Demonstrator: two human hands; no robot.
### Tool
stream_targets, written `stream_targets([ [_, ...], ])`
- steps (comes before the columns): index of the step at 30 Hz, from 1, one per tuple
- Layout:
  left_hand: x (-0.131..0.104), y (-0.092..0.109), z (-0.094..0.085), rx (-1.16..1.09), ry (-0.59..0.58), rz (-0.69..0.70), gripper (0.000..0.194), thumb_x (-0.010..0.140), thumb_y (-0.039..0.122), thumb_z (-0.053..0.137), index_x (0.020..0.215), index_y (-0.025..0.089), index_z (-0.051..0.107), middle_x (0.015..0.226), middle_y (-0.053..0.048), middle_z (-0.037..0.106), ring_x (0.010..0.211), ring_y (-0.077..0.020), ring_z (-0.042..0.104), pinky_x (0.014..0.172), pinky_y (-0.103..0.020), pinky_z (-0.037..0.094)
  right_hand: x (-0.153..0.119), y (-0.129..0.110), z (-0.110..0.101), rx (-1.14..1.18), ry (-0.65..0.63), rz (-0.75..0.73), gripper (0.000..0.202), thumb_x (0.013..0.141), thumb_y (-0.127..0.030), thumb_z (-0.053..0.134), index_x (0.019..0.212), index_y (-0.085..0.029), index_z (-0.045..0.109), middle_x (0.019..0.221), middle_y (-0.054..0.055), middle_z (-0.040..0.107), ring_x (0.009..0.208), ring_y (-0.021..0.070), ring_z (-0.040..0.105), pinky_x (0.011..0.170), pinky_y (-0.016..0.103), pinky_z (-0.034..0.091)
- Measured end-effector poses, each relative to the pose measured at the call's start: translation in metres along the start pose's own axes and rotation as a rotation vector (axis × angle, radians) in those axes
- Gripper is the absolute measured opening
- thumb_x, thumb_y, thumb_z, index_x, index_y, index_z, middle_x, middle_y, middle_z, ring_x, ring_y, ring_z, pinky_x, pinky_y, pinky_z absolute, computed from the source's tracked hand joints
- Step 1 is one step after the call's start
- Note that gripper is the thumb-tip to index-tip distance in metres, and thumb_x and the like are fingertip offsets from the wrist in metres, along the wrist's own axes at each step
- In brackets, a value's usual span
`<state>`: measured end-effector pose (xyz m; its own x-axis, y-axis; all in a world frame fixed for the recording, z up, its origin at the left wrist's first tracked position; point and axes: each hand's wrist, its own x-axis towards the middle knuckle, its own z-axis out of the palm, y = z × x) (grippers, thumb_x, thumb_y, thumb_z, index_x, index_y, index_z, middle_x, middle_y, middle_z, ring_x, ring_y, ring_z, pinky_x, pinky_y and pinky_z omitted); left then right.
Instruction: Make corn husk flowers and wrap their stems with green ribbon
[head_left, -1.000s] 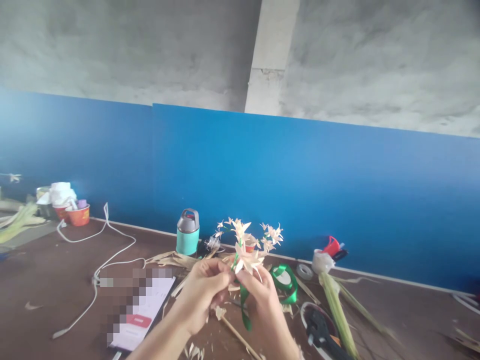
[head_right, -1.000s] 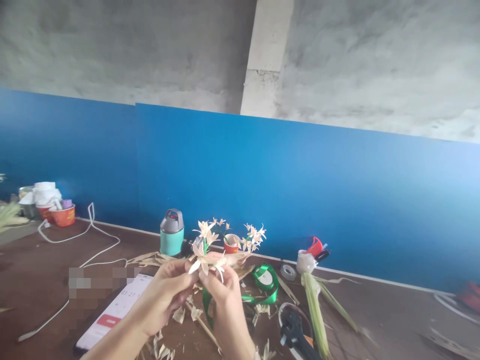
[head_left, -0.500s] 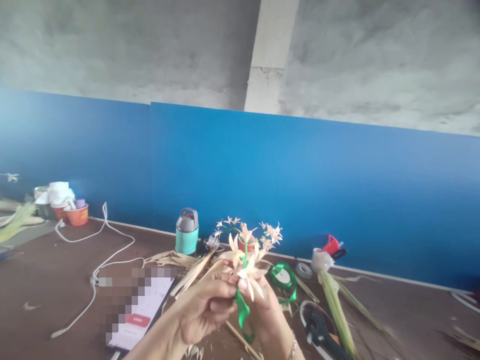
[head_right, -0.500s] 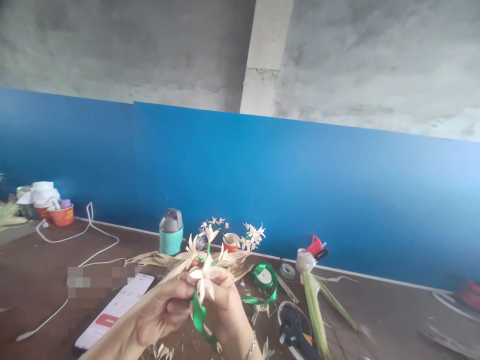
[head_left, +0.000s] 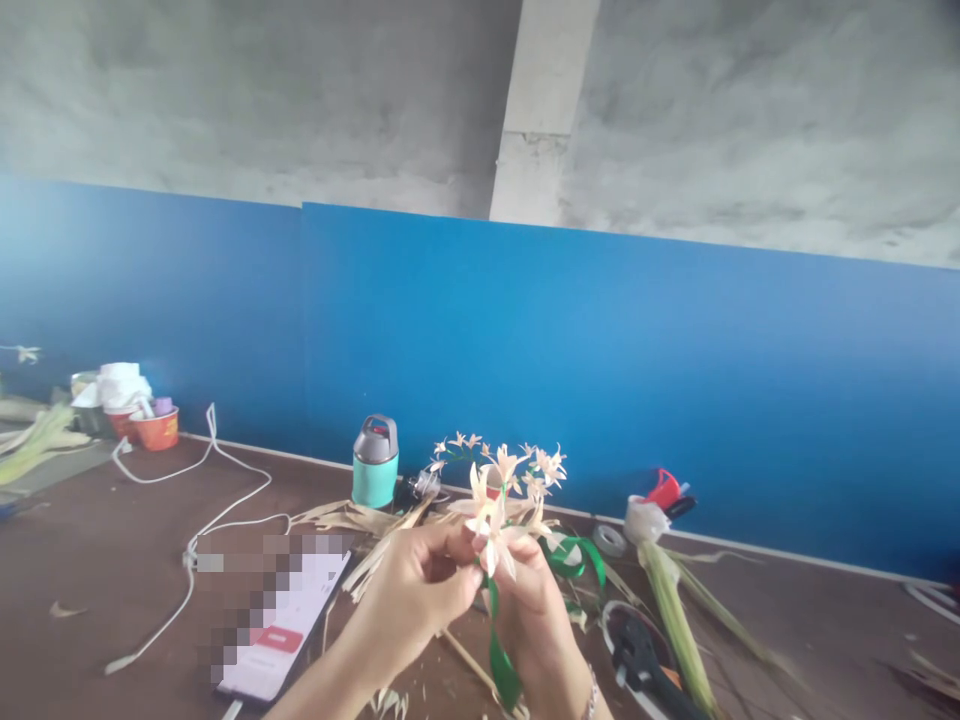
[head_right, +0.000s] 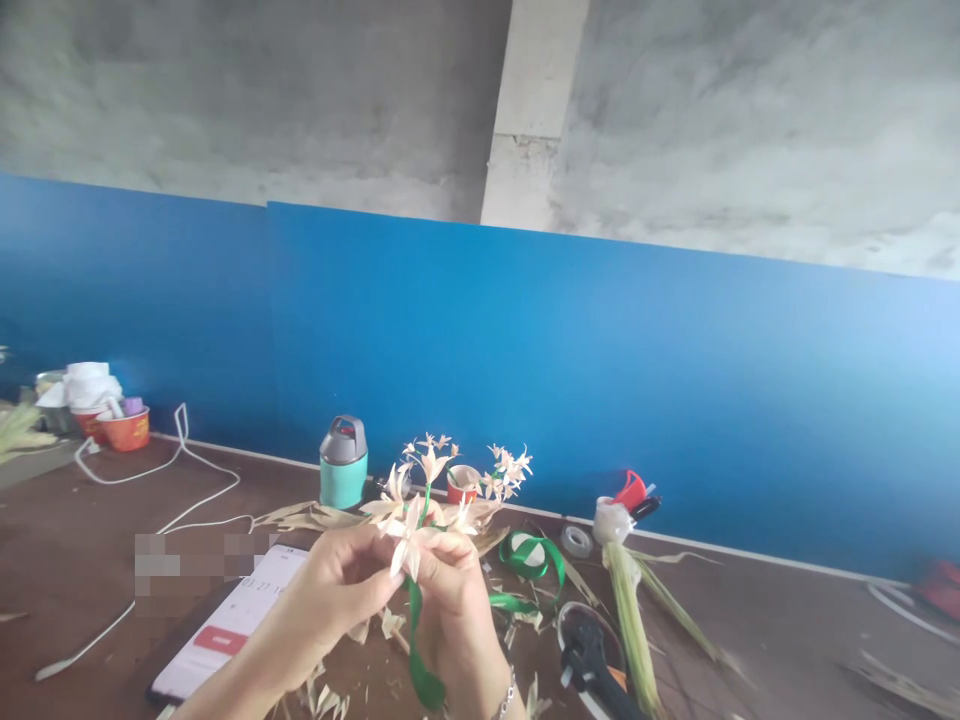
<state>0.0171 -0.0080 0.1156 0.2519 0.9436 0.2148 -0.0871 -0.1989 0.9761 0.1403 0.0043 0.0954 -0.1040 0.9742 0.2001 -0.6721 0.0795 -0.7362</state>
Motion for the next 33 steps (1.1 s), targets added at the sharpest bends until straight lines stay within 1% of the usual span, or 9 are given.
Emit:
stream_targets([
  [3, -0.002, -0.002, 0.002, 0.246, 0.162, 0.17, 0.012, 0.067, 0.011, 0.06, 0.058, 0.019, 0.064, 0.052, 0.003, 0.053, 0.046, -0.0102, 0.041, 0.046, -0.023, 0.03, 0.0, 0.0, 0.004, -0.014, 0.025, -0.01, 0.014, 0.049, -0.021, 0.084, 0.054, -0.022, 0.071, 0.064, 0.001, 0.069, 0.064, 0.0185, 0.061, 0.069, 0.032, 0.048],
  [7, -0.001, -0.005, 0.002, 0.282, 0.278, 0.314, 0.016, 0.065, 0.01, 0.062, 0.053, 0.02, 0.064, 0.054, 0.001, 0.056, 0.052, -0.013, 0.045, 0.051, -0.024, 0.033, 0.0, -0.001, 0.007, -0.096, -0.009, -0.001, 0.009, 0.06, -0.022, 0.08, 0.059, -0.019, 0.071, 0.064, 0.002, 0.068, 0.068, 0.0187, 0.061, 0.072, 0.031, 0.047],
  [14, 0.005, -0.004, -0.004, 0.099, 0.251, 0.113, 0.013, 0.067, 0.016, 0.061, 0.054, 0.018, 0.062, 0.047, 0.003, 0.05, 0.041, -0.0083, 0.036, 0.042, -0.021, 0.027, -0.003, -0.015, 0.006, -0.43, -0.058, 0.001, 0.024, 0.065, -0.028, 0.076, 0.086, -0.02, 0.069, 0.079, 0.002, 0.067, 0.071, 0.0176, 0.059, 0.067, 0.027, 0.046],
  [17, 0.007, -0.006, -0.005, -0.007, 0.258, 0.038, 0.016, 0.07, 0.023, 0.062, 0.055, 0.018, 0.061, 0.041, 0.007, 0.04, 0.038, -0.0064, 0.03, 0.041, -0.02, 0.022, -0.005, -0.021, 0.003, -0.741, 0.001, -0.127, 0.012, 0.07, -0.029, 0.071, 0.074, -0.018, 0.067, 0.068, 0.001, 0.063, 0.059, 0.0136, 0.052, 0.056, 0.024, 0.04],
  [20, 0.008, -0.01, -0.004, -0.114, 0.255, 0.022, 0.015, 0.071, 0.027, 0.064, 0.059, 0.017, 0.063, 0.039, 0.009, 0.035, 0.037, -0.0055, 0.026, 0.041, -0.02, 0.019, -0.006, -0.024, 0.001, -0.947, 0.033, -0.158, 0.019, 0.076, -0.032, 0.063, 0.066, -0.016, 0.064, 0.058, -0.001, 0.057, 0.053, 0.012, 0.044, 0.05, 0.024, 0.034],
  [24, 0.009, -0.012, -0.004, -0.157, 0.239, 0.015, 0.017, 0.071, 0.029, 0.065, 0.059, 0.017, 0.064, 0.04, 0.009, 0.033, 0.038, -0.0055, 0.024, 0.041, -0.021, 0.017, -0.008, -0.026, 0.0, -1.025, -0.013, -0.122, 0.028, 0.08, -0.032, 0.056, 0.057, -0.016, 0.057, 0.051, -0.003, 0.047, 0.05, 0.011, 0.038, 0.047, 0.024, 0.029],
  [28, 0.01, -0.009, -0.009, -0.08, 0.262, -0.024, 0.019, 0.07, 0.03, 0.066, 0.057, 0.017, 0.061, 0.041, 0.009, 0.035, 0.038, -0.0051, 0.024, 0.04, -0.021, 0.016, -0.01, -0.031, 0.002, -1.06, -0.027, -0.196, 0.01, 0.077, -0.027, 0.062, 0.075, -0.018, 0.064, 0.062, -0.001, 0.057, 0.057, 0.0136, 0.046, 0.052, 0.024, 0.034],
  [30, 0.012, -0.009, -0.012, -0.075, 0.256, -0.027, 0.02, 0.07, 0.031, 0.067, 0.057, 0.018, 0.06, 0.039, 0.01, 0.034, 0.037, -0.0051, 0.023, 0.04, -0.021, 0.016, -0.01, -0.033, 0.002, -1.054, -0.018, -0.215, 0.011, 0.076, -0.029, 0.064, 0.075, -0.018, 0.065, 0.065, 0.0, 0.06, 0.059, 0.0143, 0.048, 0.055, 0.025, 0.035],
  [33, 0.013, -0.011, -0.015, -0.128, 0.23, -0.019, 0.022, 0.071, 0.033, 0.067, 0.057, 0.018, 0.06, 0.036, 0.01, 0.032, 0.037, -0.0049, 0.023, 0.041, -0.021, 0.016, -0.006, -0.035, -0.003, -0.933, 0.034, -0.124, 0.023, 0.076, -0.037, 0.064, 0.065, -0.016, 0.063, 0.057, -0.001, 0.054, 0.053, 0.0117, 0.042, 0.05, 0.024, 0.032],
])
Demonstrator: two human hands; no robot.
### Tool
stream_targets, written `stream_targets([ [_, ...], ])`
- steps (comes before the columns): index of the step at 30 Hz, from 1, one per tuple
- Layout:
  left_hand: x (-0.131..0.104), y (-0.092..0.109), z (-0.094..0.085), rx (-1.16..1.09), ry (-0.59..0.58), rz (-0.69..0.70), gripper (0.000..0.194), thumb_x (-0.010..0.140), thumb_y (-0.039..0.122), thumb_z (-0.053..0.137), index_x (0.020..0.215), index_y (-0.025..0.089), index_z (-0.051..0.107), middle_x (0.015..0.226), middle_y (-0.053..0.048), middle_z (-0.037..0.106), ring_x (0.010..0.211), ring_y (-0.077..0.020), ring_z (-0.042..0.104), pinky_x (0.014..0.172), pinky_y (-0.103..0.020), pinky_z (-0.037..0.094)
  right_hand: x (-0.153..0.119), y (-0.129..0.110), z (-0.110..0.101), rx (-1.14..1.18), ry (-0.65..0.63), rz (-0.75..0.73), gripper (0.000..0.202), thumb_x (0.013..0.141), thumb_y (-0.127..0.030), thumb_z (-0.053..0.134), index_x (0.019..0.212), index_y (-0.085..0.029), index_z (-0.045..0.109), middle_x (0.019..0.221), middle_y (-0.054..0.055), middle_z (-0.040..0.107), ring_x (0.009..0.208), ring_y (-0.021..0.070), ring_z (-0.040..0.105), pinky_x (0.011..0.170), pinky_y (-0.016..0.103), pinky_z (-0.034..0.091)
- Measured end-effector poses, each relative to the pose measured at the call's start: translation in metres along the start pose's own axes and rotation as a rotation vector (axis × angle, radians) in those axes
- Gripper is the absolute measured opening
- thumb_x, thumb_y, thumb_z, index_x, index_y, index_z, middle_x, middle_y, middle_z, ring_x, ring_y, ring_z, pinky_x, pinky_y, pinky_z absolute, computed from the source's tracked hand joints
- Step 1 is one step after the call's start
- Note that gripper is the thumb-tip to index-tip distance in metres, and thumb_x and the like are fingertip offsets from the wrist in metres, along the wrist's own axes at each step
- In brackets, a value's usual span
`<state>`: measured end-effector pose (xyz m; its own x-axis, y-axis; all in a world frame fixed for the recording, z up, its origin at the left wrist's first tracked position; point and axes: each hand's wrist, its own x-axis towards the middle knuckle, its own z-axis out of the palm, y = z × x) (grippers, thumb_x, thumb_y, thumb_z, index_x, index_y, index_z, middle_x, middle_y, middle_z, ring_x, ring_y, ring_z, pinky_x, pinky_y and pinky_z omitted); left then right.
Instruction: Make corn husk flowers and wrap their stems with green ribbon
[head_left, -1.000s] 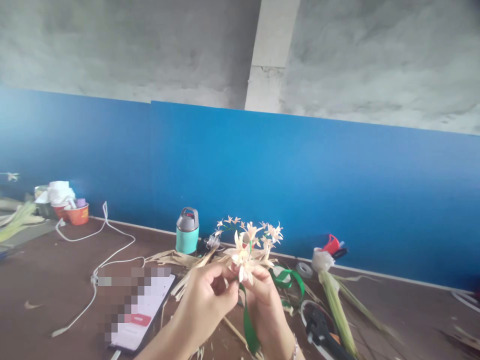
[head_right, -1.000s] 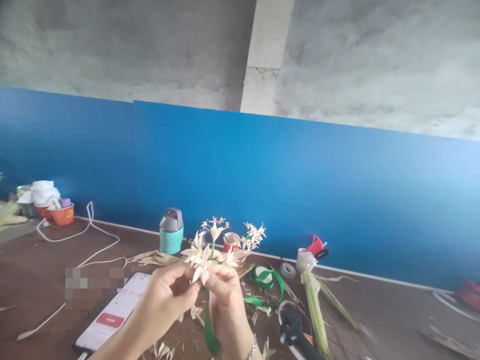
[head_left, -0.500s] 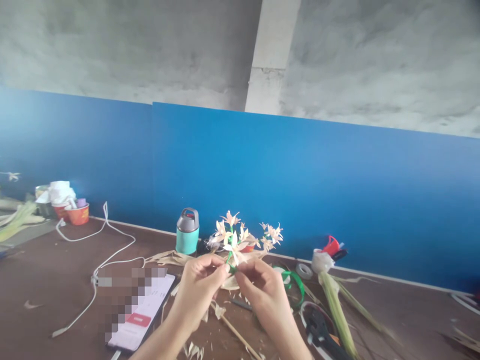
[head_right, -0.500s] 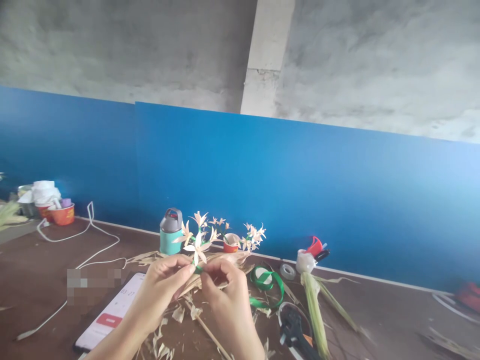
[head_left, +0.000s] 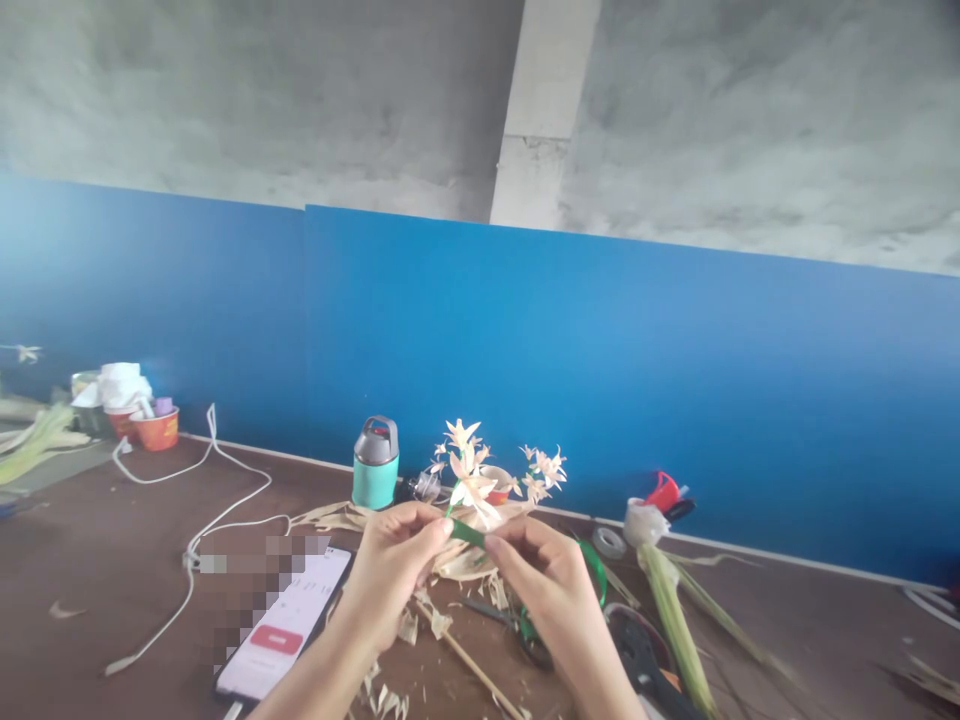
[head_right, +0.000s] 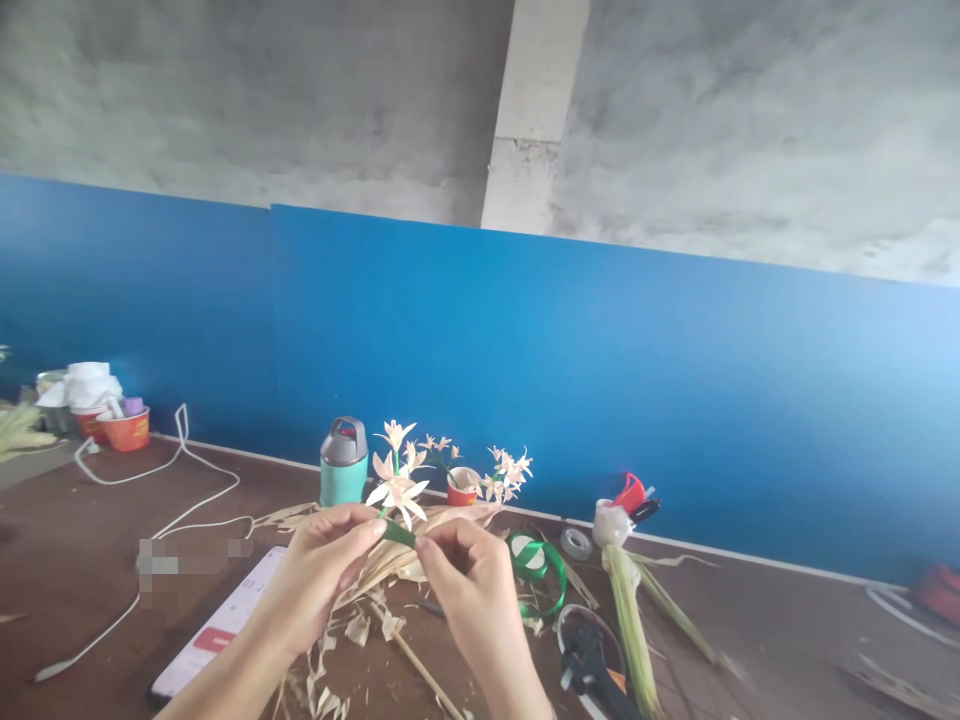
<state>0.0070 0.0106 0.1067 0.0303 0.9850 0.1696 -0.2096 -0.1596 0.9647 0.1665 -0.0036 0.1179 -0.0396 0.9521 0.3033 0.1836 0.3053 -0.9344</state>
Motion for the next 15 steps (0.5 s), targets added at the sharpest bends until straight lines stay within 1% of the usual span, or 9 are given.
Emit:
stream_targets([
  [2, 0.001, -0.002, 0.0, -0.046, -0.022, -0.004, 0.023, 0.071, 0.033, 0.067, 0.057, 0.017, 0.061, 0.035, 0.01, 0.033, 0.036, -0.0045, 0.022, 0.041, -0.021, 0.017, 0.003, 0.004, -0.002, 0.11, 0.002, 0.078, 0.025, 0.074, -0.04, 0.066, 0.071, -0.015, 0.063, 0.059, -0.001, 0.055, 0.053, 0.0107, 0.042, 0.05, 0.023, 0.032],
  [4, 0.001, -0.004, 0.0, -0.081, -0.027, -0.01, 0.022, 0.071, 0.032, 0.068, 0.057, 0.017, 0.062, 0.033, 0.01, 0.033, 0.035, -0.0039, 0.021, 0.042, -0.021, 0.017, 0.005, 0.006, -0.004, 0.173, 0.006, 0.105, 0.027, 0.071, -0.041, 0.07, 0.076, -0.015, 0.063, 0.063, -0.001, 0.057, 0.055, 0.0102, 0.044, 0.051, 0.022, 0.033],
  [6, 0.001, -0.005, 0.0, -0.115, -0.014, -0.016, 0.019, 0.071, 0.031, 0.069, 0.058, 0.017, 0.064, 0.032, 0.011, 0.034, 0.035, -0.0034, 0.02, 0.042, -0.021, 0.017, 0.006, 0.007, -0.004, 0.217, -0.023, 0.126, 0.027, 0.068, -0.039, 0.073, 0.074, -0.015, 0.062, 0.062, -0.002, 0.056, 0.054, 0.0089, 0.045, 0.05, 0.02, 0.032],
  [8, 0.002, -0.007, 0.0, -0.151, 0.012, -0.014, 0.017, 0.069, 0.029, 0.07, 0.059, 0.017, 0.065, 0.032, 0.011, 0.035, 0.035, -0.0031, 0.02, 0.041, -0.02, 0.016, 0.006, 0.008, -0.002, 0.302, -0.105, 0.173, 0.027, 0.065, -0.036, 0.076, 0.071, -0.016, 0.059, 0.057, -0.005, 0.053, 0.05, 0.007, 0.043, 0.047, 0.018, 0.03],
  [10, 0.004, -0.008, 0.0, -0.185, 0.039, -0.019, 0.017, 0.066, 0.029, 0.072, 0.058, 0.016, 0.064, 0.032, 0.011, 0.035, 0.034, -0.0025, 0.02, 0.04, -0.02, 0.014, 0.007, 0.014, 0.0, 0.403, -0.204, 0.239, 0.027, 0.063, -0.034, 0.078, 0.07, -0.017, 0.058, 0.054, -0.006, 0.05, 0.045, 0.0051, 0.039, 0.042, 0.017, 0.024],
  [12, 0.005, -0.009, 0.0, -0.216, 0.041, -0.054, 0.02, 0.064, 0.029, 0.073, 0.055, 0.016, 0.062, 0.03, 0.011, 0.033, 0.034, -0.0017, 0.018, 0.039, -0.019, 0.013, 0.009, 0.024, 0.002, 0.481, -0.285, 0.317, 0.026, 0.063, -0.032, 0.079, 0.073, -0.017, 0.06, 0.052, -0.007, 0.05, 0.042, 0.004, 0.037, 0.038, 0.017, 0.017],
  [13, 0.006, -0.009, 0.0, -0.234, 0.028, -0.081, 0.021, 0.064, 0.029, 0.074, 0.055, 0.015, 0.06, 0.03, 0.012, 0.032, 0.033, -0.0013, 0.017, 0.039, -0.018, 0.012, 0.011, 0.03, 0.002, 0.513, -0.32, 0.362, 0.026, 0.063, -0.031, 0.079, 0.075, -0.017, 0.061, 0.053, -0.007, 0.051, 0.042, 0.0041, 0.039, 0.038, 0.016, 0.016],
  [14, 0.006, -0.009, -0.001, -0.253, 0.003, -0.111, 0.023, 0.064, 0.029, 0.074, 0.054, 0.015, 0.059, 0.03, 0.012, 0.031, 0.033, -0.0009, 0.016, 0.038, -0.018, 0.011, 0.013, 0.035, 0.003, 0.52, -0.356, 0.382, 0.025, 0.064, -0.032, 0.079, 0.077, -0.017, 0.063, 0.055, -0.005, 0.053, 0.044, 0.005, 0.043, 0.038, 0.016, 0.018],
  [15, 0.006, -0.008, -0.001, -0.276, -0.031, -0.141, 0.025, 0.065, 0.029, 0.074, 0.054, 0.015, 0.057, 0.03, 0.012, 0.031, 0.033, -0.0005, 0.015, 0.038, -0.017, 0.011, 0.015, 0.039, 0.003, 0.524, -0.377, 0.375, 0.024, 0.067, -0.033, 0.077, 0.08, -0.017, 0.065, 0.059, -0.003, 0.058, 0.048, 0.0067, 0.048, 0.04, 0.016, 0.024],
])
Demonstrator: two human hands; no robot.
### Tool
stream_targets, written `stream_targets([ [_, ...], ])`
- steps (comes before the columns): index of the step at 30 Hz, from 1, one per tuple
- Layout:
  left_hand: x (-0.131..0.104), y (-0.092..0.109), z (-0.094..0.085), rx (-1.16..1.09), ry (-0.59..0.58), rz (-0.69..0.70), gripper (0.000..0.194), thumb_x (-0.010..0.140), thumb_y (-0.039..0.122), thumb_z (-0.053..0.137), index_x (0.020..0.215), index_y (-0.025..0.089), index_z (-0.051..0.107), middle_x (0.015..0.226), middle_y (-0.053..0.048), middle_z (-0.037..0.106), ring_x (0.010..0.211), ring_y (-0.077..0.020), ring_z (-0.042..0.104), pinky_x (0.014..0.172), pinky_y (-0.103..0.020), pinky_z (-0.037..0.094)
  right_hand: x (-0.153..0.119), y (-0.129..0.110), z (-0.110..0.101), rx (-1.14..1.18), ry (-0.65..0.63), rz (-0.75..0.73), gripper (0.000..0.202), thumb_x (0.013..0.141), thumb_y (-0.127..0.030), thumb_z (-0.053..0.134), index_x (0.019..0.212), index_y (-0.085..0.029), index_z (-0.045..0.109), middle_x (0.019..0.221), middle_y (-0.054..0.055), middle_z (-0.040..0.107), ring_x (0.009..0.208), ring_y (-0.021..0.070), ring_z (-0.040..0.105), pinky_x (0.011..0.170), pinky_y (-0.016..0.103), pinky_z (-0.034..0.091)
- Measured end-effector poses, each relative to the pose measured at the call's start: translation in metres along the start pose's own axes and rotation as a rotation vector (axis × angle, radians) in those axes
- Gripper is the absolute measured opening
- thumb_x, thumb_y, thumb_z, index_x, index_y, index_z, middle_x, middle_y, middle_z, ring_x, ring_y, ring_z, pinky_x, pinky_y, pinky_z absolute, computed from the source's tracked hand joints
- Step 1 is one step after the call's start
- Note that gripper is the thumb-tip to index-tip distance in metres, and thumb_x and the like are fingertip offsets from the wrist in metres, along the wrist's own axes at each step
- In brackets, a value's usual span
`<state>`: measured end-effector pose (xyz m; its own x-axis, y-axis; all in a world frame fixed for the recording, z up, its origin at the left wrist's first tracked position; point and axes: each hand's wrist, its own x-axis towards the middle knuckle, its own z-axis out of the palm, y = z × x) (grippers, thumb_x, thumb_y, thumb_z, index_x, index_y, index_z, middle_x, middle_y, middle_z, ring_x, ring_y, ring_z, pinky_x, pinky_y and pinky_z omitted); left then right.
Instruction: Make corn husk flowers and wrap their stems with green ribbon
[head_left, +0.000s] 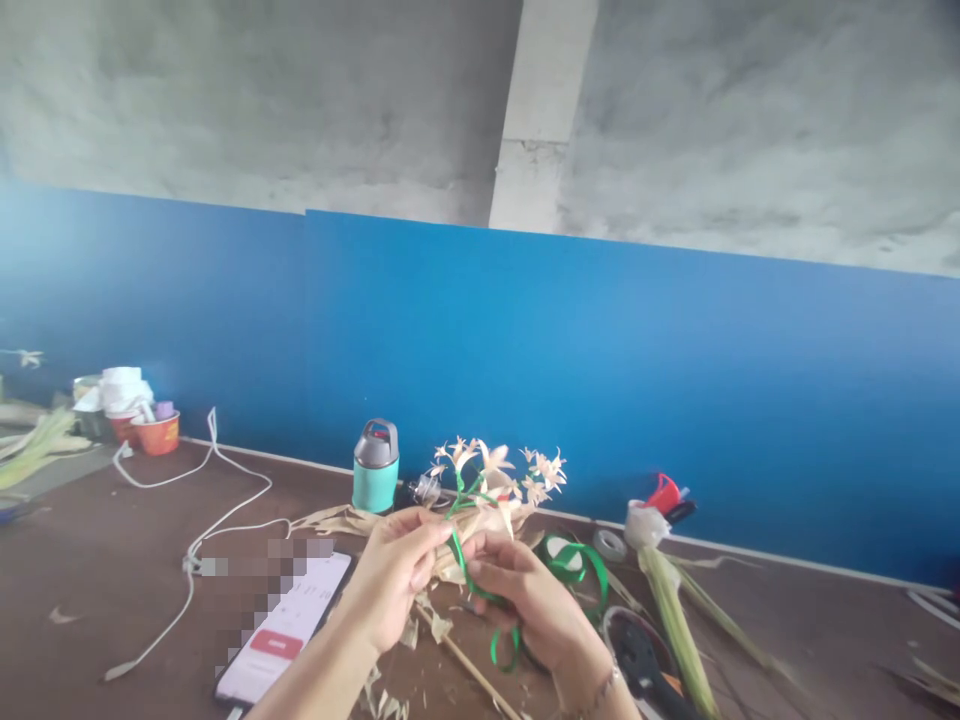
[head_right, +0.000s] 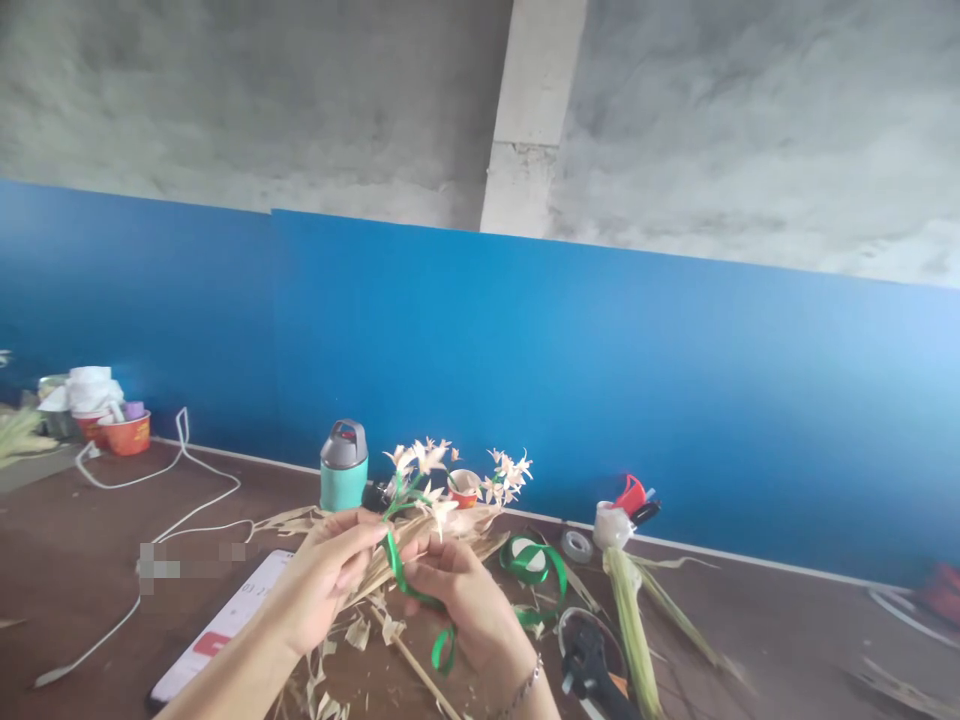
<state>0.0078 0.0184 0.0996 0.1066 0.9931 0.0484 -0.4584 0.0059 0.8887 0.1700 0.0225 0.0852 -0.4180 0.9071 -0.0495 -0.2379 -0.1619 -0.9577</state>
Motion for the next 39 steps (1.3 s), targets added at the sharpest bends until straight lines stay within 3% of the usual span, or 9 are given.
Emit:
stream_targets([
  [2, -0.001, 0.001, -0.001, -0.063, -0.068, -0.08, 0.028, 0.065, 0.028, 0.075, 0.053, 0.014, 0.054, 0.032, 0.013, 0.03, 0.033, 0.0003, 0.015, 0.036, -0.015, 0.01, 0.004, 0.003, -0.003, 0.008, 0.003, -0.097, 0.026, 0.073, -0.036, 0.073, 0.088, -0.016, 0.069, 0.078, 0.003, 0.067, 0.068, 0.0118, 0.058, 0.056, 0.02, 0.04],
  [5, -0.002, -0.001, 0.0, -0.213, -0.162, -0.248, 0.023, 0.06, 0.022, 0.079, 0.064, 0.013, 0.058, 0.041, 0.012, 0.038, 0.035, 0.0019, 0.018, 0.034, -0.011, 0.01, 0.006, 0.004, 0.0, 0.076, 0.016, -0.26, 0.028, 0.075, -0.037, 0.071, 0.096, -0.019, 0.071, 0.097, 0.006, 0.068, 0.087, 0.017, 0.058, 0.08, 0.027, 0.042],
  [8, -0.004, -0.003, 0.002, -0.359, -0.284, -0.409, 0.027, 0.06, 0.015, 0.079, 0.079, 0.013, 0.061, 0.053, 0.009, 0.049, 0.035, 0.0041, 0.019, 0.032, -0.008, 0.009, 0.006, 0.006, 0.006, 0.138, -0.065, -0.318, 0.025, 0.072, -0.034, 0.073, 0.093, -0.021, 0.073, 0.092, 0.006, 0.069, 0.075, 0.0173, 0.059, 0.076, 0.031, 0.043],
  [14, -0.01, -0.003, 0.008, -0.434, -0.478, -0.518, 0.02, 0.064, 0.012, 0.077, 0.077, 0.012, 0.062, 0.054, 0.007, 0.051, 0.032, 0.0056, 0.017, 0.028, -0.007, 0.008, 0.003, 0.008, 0.015, 0.215, -0.133, -0.362, 0.021, 0.062, -0.035, 0.079, 0.075, -0.02, 0.073, 0.073, 0.006, 0.068, 0.064, 0.0197, 0.06, 0.057, 0.029, 0.045],
  [18, -0.015, 0.003, 0.011, -0.183, -0.424, -0.372, 0.017, 0.061, 0.016, 0.077, 0.061, 0.012, 0.06, 0.045, 0.008, 0.046, 0.032, 0.0032, 0.028, 0.03, -0.01, 0.014, 0.002, 0.006, 0.018, 0.22, -0.078, -0.338, 0.023, 0.057, -0.031, 0.081, 0.074, -0.02, 0.071, 0.066, 0.005, 0.067, 0.062, 0.0205, 0.061, 0.055, 0.031, 0.048],
  [23, -0.02, 0.008, 0.014, 0.457, -0.217, -0.124, 0.015, 0.066, 0.022, 0.066, 0.055, 0.016, 0.058, 0.038, 0.008, 0.044, 0.032, -0.0035, 0.036, 0.033, -0.016, 0.022, 0.004, 0.005, 0.021, 0.305, 0.093, -0.336, 0.021, 0.048, -0.025, 0.085, 0.053, -0.019, 0.065, 0.061, 0.001, 0.065, 0.054, 0.0164, 0.059, 0.054, 0.028, 0.048],
  [28, -0.026, 0.003, 0.016, 0.883, 0.03, 0.28, 0.012, 0.067, 0.018, 0.056, 0.056, 0.018, 0.061, 0.047, 0.003, 0.052, 0.041, -0.0099, 0.046, 0.039, -0.02, 0.033, 0.003, 0.002, 0.027, 0.302, 0.162, -0.344, 0.014, 0.05, -0.021, 0.084, 0.055, -0.018, 0.07, 0.059, 0.001, 0.065, 0.054, 0.0159, 0.058, 0.057, 0.028, 0.048],
  [32, -0.028, -0.001, 0.016, 0.912, 0.095, 0.512, 0.014, 0.069, 0.015, 0.054, 0.066, 0.019, 0.067, 0.051, 0.001, 0.057, 0.044, -0.0115, 0.048, 0.039, -0.02, 0.033, 0.001, 0.001, 0.033, 0.294, 0.16, -0.361, 0.014, 0.057, -0.02, 0.081, 0.052, -0.016, 0.069, 0.054, -0.001, 0.06, 0.056, 0.0139, 0.054, 0.064, 0.028, 0.047],
  [39, -0.022, -0.001, 0.016, 0.737, 0.115, 0.372, 0.013, 0.065, 0.011, 0.063, 0.054, 0.019, 0.062, 0.044, 0.003, 0.053, 0.04, -0.0101, 0.044, 0.042, -0.02, 0.031, -0.003, 0.0, 0.038, 0.317, 0.195, -0.315, 0.009, 0.061, -0.02, 0.079, 0.063, -0.014, 0.073, 0.059, 0.001, 0.063, 0.06, 0.0143, 0.054, 0.066, 0.027, 0.044],
])
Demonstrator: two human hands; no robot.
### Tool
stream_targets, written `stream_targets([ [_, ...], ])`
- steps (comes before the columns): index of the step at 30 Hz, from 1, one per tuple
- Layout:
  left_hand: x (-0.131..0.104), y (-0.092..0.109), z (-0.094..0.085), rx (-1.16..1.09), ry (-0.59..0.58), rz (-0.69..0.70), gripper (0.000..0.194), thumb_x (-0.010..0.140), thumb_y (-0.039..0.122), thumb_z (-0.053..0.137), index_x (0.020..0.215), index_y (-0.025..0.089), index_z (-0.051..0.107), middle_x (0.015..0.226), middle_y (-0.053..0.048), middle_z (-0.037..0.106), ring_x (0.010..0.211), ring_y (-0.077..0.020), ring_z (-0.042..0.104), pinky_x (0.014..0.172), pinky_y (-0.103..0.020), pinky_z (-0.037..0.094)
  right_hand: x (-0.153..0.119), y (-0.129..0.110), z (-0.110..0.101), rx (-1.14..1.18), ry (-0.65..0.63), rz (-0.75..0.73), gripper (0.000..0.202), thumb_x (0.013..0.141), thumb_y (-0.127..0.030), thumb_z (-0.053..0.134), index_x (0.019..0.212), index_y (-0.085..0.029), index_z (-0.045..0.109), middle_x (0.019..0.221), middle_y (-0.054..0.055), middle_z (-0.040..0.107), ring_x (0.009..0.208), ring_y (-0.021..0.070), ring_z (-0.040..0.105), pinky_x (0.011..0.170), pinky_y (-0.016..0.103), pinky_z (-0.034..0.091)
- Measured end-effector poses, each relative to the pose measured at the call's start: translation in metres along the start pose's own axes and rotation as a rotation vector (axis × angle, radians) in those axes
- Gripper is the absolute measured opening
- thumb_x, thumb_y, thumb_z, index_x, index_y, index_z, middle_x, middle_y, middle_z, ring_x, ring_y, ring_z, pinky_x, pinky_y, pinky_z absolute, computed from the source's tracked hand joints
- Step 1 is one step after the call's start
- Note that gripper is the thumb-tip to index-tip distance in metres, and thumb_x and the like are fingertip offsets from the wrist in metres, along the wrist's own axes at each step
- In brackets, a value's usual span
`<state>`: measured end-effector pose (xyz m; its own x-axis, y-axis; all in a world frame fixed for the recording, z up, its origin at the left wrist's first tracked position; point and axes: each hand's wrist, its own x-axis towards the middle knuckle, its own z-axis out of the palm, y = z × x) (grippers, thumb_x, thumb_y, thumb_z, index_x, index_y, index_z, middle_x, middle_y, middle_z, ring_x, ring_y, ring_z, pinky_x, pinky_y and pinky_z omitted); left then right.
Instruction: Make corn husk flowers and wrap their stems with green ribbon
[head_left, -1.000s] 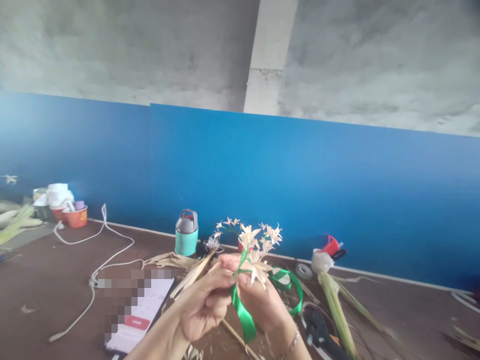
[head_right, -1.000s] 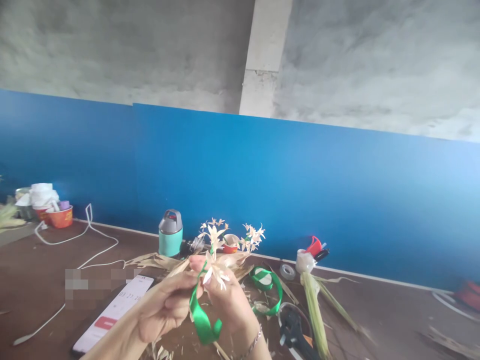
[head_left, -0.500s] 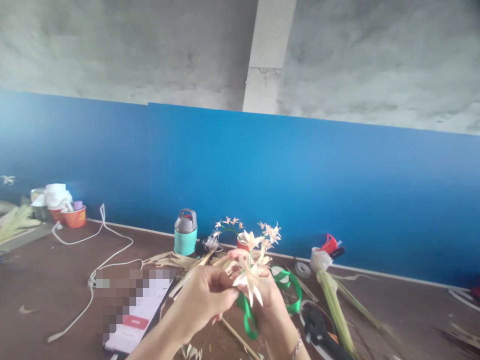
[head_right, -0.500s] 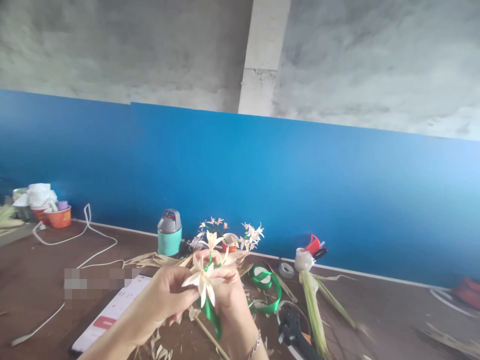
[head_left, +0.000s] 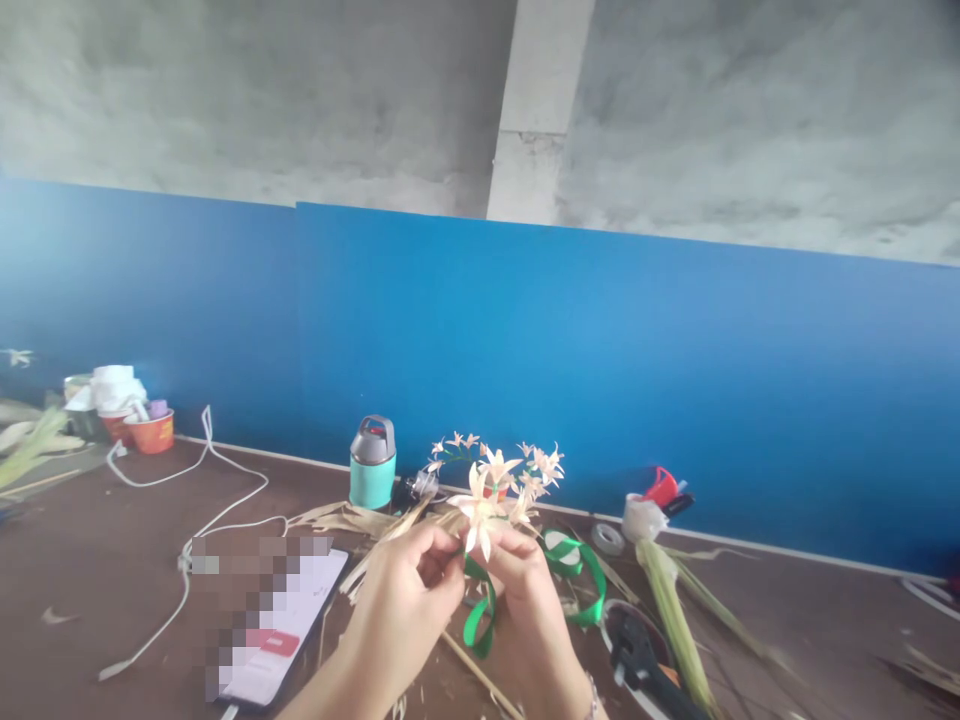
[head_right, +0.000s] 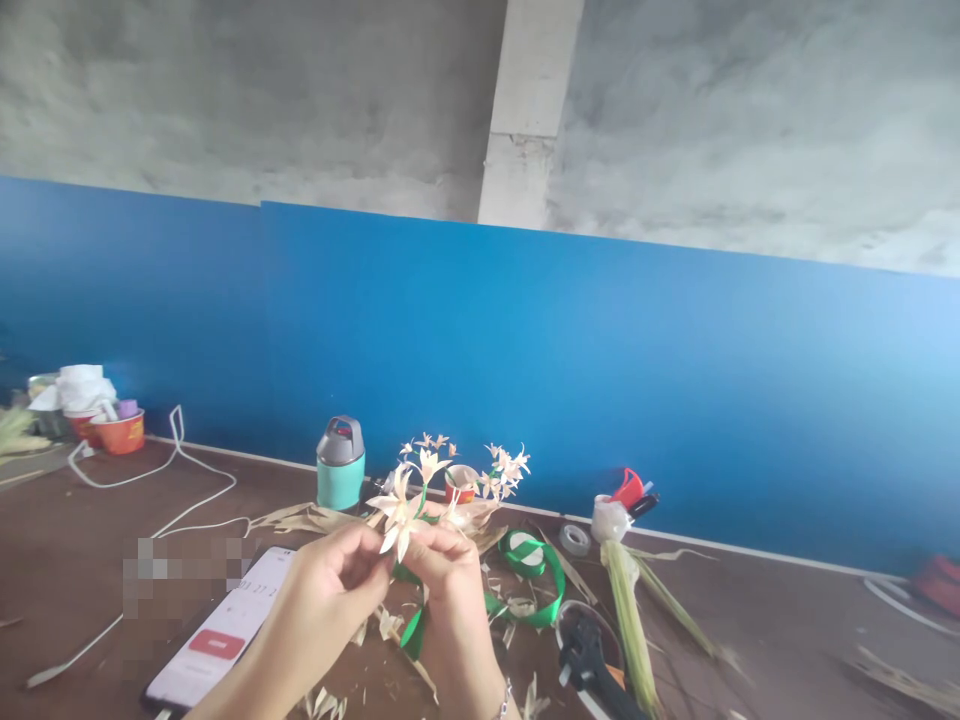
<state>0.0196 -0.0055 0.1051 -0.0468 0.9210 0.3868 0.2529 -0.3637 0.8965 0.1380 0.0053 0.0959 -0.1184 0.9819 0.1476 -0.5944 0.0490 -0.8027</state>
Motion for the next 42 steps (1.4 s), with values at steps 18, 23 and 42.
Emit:
stream_targets([
  [18, 0.006, -0.001, 0.0, -0.235, -0.042, -0.151, 0.019, 0.065, 0.021, 0.07, 0.05, 0.017, 0.058, 0.047, 0.004, 0.05, 0.045, -0.0093, 0.041, 0.046, -0.02, 0.027, -0.001, -0.009, 0.001, -0.176, 0.002, 0.0, 0.018, 0.06, -0.029, 0.082, 0.068, -0.016, 0.073, 0.062, 0.002, 0.065, 0.061, 0.0152, 0.056, 0.062, 0.026, 0.044],
  [23, 0.01, -0.001, -0.004, -0.562, -0.159, -0.38, 0.026, 0.063, 0.028, 0.075, 0.054, 0.016, 0.054, 0.042, 0.008, 0.045, 0.035, -0.002, 0.02, 0.038, -0.018, 0.01, -0.001, -0.024, -0.006, -0.298, -0.142, 0.094, 0.024, 0.07, -0.037, 0.075, 0.077, -0.014, 0.073, 0.063, 0.001, 0.063, 0.058, 0.0116, 0.052, 0.06, 0.022, 0.042],
  [42, 0.014, -0.01, -0.008, -0.884, -0.257, -0.576, 0.022, 0.062, 0.024, 0.078, 0.061, 0.014, 0.058, 0.043, 0.009, 0.045, 0.033, 0.0021, 0.016, 0.033, -0.014, 0.009, 0.006, -0.015, -0.013, -0.067, -0.247, 0.151, 0.019, 0.073, -0.032, 0.073, 0.085, -0.018, 0.071, 0.068, 0.001, 0.063, 0.057, 0.0106, 0.051, 0.061, 0.023, 0.043],
])
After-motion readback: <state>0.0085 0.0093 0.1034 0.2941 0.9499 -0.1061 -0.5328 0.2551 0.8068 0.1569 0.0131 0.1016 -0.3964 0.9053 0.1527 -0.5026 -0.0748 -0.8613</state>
